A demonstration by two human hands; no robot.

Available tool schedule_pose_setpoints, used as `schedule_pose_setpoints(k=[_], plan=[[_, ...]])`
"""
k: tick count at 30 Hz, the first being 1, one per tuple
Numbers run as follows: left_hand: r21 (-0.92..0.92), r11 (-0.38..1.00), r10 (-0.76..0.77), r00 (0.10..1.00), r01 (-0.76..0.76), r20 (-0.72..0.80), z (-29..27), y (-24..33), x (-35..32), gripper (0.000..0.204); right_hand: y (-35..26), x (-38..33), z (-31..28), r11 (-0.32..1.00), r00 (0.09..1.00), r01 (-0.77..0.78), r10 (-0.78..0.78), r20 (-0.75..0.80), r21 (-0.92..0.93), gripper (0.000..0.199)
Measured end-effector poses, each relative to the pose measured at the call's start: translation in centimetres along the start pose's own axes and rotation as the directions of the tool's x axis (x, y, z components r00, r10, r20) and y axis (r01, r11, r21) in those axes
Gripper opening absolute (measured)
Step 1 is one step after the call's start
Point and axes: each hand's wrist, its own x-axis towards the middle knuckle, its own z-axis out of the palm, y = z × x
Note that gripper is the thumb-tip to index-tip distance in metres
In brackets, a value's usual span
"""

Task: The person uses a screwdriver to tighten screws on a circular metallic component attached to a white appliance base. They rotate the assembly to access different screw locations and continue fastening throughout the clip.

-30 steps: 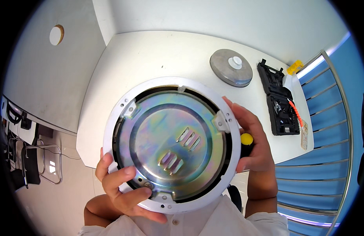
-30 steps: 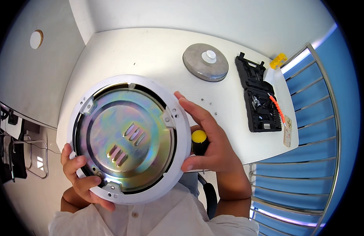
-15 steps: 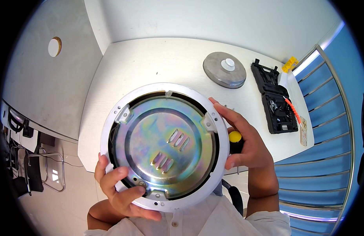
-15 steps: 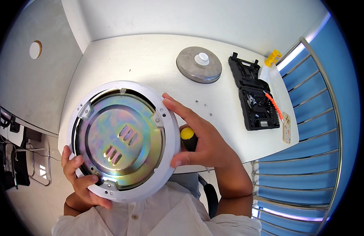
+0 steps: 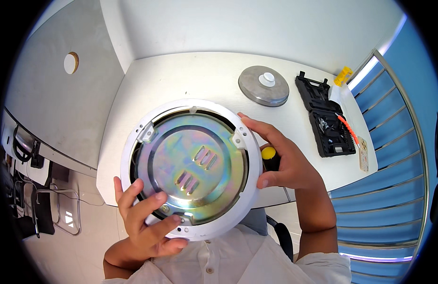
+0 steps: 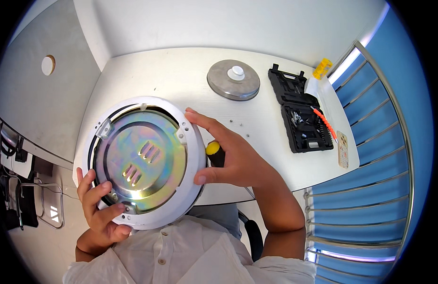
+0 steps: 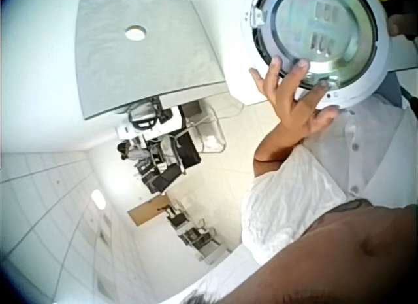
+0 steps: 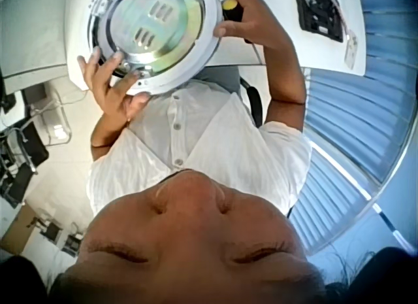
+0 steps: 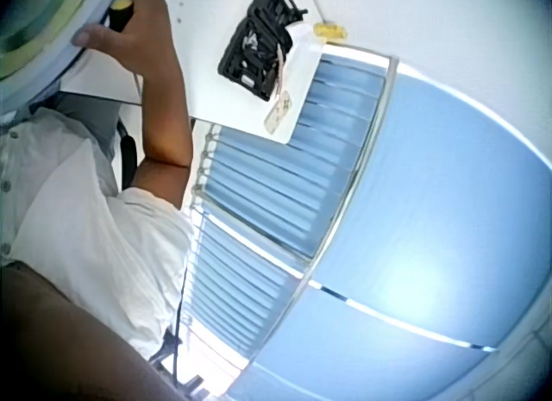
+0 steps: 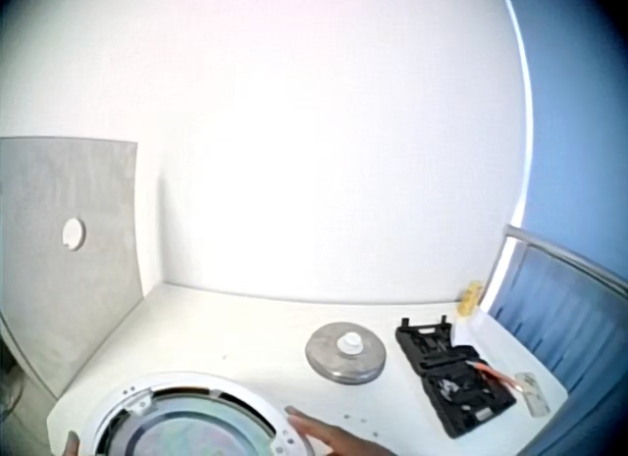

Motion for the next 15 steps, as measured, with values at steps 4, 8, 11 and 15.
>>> schedule_pose_setpoints(k=[4, 8, 11, 15], plan=[[-0.008, 0.999, -0.032, 0.999, 0.032, -0.031, 0.1, 0.4, 0.1, 0.039, 0.0, -0.1, 0.1, 1.000, 1.000, 0.009, -0.009, -0.003, -0.028, 0.103], [0.012, 1.000, -0.016, 1.000, 0.016, -0.001, 0.0, 0.5, 0.7, 0.036, -1.2, -0.7, -0.8, 0.981, 1.000, -0.027, 0.026, -0.011, -0.192, 0.105], [0.025, 1.000, -0.020, 0.999, 0.020, 0.026, -0.3, 0.5, 0.5, 0.037, -2.4, -1.7, -3.9, 0.952, 0.948, -0.082, -0.017, -0.319, -0.294, 0.065], [0.019, 0.999, -0.026, 1.000, 0.026, 0.005, -0.1, 0.6, 0.6, 0.037, -1.4, -2.5, -9.2, 0.797, 0.783, -0.440, 0.115, -0.611, -0.413, 0.019]])
